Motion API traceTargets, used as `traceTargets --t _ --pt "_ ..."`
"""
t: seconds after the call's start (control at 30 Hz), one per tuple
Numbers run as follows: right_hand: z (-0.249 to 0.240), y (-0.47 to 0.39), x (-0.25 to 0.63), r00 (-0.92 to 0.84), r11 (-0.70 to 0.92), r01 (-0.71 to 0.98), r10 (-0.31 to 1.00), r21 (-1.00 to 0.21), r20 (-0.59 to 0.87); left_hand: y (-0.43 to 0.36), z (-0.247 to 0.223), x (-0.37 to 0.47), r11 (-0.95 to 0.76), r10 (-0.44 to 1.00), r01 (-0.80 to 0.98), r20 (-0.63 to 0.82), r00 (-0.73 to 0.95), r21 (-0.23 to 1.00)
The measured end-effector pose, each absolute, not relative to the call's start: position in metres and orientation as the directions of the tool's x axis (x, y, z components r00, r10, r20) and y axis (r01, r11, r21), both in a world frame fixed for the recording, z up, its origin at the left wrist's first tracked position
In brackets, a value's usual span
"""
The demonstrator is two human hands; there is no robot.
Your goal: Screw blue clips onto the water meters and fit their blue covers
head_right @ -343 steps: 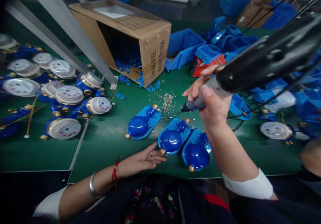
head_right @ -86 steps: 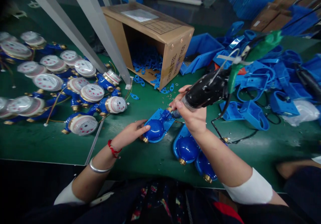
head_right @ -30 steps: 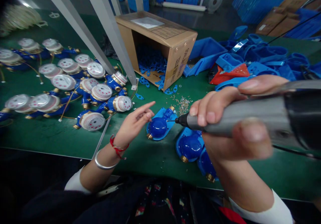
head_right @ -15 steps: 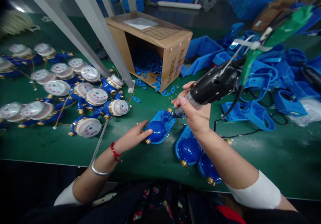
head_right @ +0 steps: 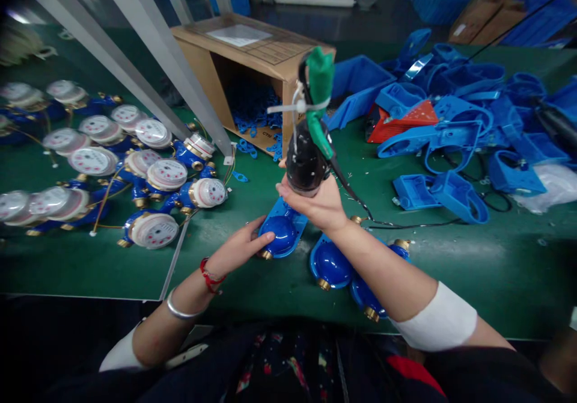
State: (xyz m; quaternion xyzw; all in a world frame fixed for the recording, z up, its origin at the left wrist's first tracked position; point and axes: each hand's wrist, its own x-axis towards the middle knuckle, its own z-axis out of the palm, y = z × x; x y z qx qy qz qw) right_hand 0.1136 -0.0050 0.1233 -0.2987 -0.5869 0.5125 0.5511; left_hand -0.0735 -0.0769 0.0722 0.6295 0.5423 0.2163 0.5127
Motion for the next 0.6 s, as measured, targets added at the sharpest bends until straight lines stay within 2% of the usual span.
traceTargets --t 0.2,0.33,0.47,0.6 --pt "0.139 -0.004 0.133 -0.165 0.346 -0.219 0.908 -0.912 0.384 -0.085 0.078 -0.068 0.175 0.892 0.482 -0.346 0.291 0.858" --pt "0.143 0.006 0.166 -0.019 0.452 -0.172 0.887 -0.876 0.461 -0.087 0.078 -0.068 0.216 0.867 0.487 -0.396 0.303 0.846" --pt "0.119 0.019 0.191 0.047 0.352 -0.050 0.936 -0.935 0.350 -0.086 0.077 -0.073 0.104 0.890 0.546 -0.323 0.323 0.832" --pt "0.093 0.026 0.195 0.081 0.299 -0.028 0.952 -0.954 0.296 -0.082 0.075 -0.080 0.043 0.938 0.653 -0.256 0.234 0.756"
